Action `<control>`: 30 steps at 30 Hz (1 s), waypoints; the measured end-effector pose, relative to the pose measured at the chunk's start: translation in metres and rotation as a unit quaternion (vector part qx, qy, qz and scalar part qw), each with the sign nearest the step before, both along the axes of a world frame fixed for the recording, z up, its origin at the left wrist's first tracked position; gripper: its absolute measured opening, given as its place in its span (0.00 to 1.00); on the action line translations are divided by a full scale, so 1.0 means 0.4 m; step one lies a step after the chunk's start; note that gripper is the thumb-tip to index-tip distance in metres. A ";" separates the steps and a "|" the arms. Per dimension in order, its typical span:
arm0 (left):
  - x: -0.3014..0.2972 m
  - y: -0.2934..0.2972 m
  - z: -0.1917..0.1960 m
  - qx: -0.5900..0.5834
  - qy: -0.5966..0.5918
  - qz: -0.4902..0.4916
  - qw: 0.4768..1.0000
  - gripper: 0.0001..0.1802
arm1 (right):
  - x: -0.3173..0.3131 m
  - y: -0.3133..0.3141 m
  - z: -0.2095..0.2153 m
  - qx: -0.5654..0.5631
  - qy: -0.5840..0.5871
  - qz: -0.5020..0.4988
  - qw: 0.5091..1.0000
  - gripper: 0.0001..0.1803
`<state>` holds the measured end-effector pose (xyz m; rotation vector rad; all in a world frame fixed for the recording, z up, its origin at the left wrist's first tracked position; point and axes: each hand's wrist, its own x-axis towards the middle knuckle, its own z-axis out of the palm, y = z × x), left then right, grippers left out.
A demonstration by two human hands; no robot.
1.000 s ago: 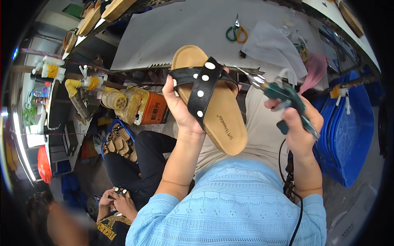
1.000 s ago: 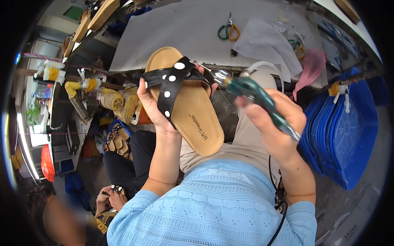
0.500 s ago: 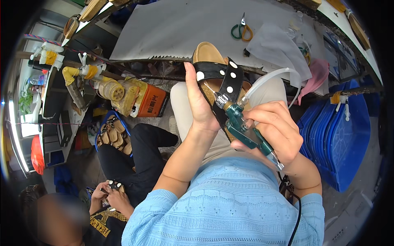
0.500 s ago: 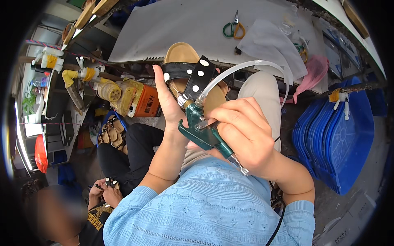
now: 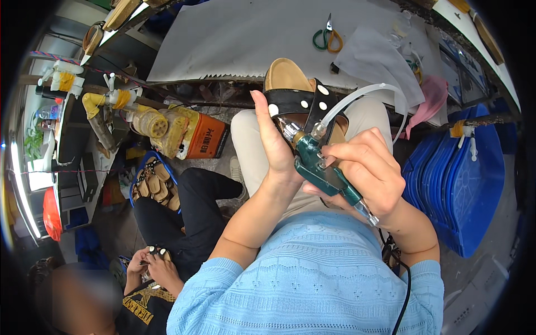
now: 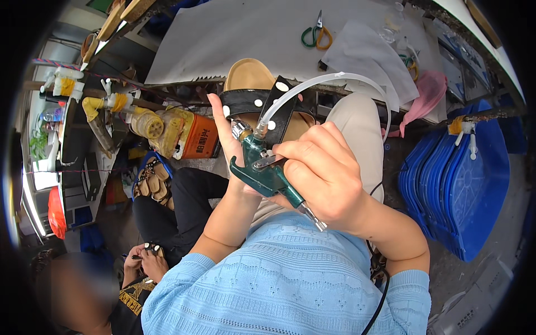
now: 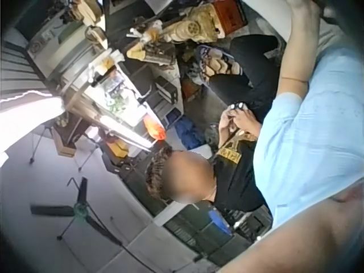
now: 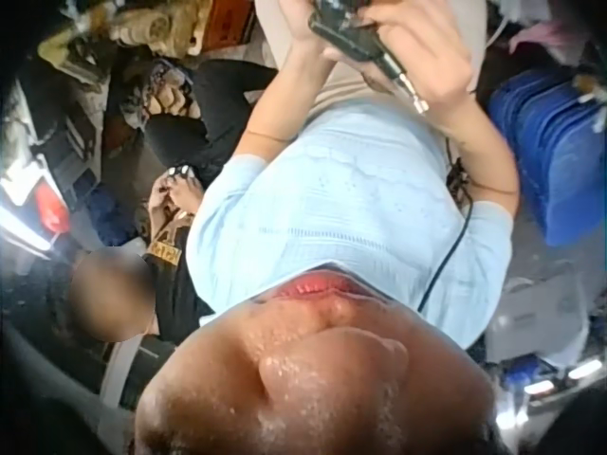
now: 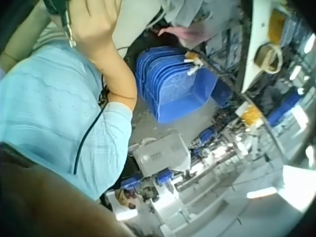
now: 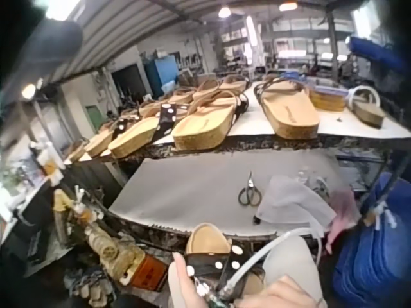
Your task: Applying a liquid finishing substance to the straps and edges of sandals using a handheld applicator tool.
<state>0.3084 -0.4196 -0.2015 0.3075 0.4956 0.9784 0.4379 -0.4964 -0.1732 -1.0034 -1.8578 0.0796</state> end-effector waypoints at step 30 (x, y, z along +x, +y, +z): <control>-0.009 0.004 -0.064 0.174 -0.053 -0.005 0.983 0.44 | 0.039 -0.058 -0.021 0.030 -0.043 0.056 0.997 0.17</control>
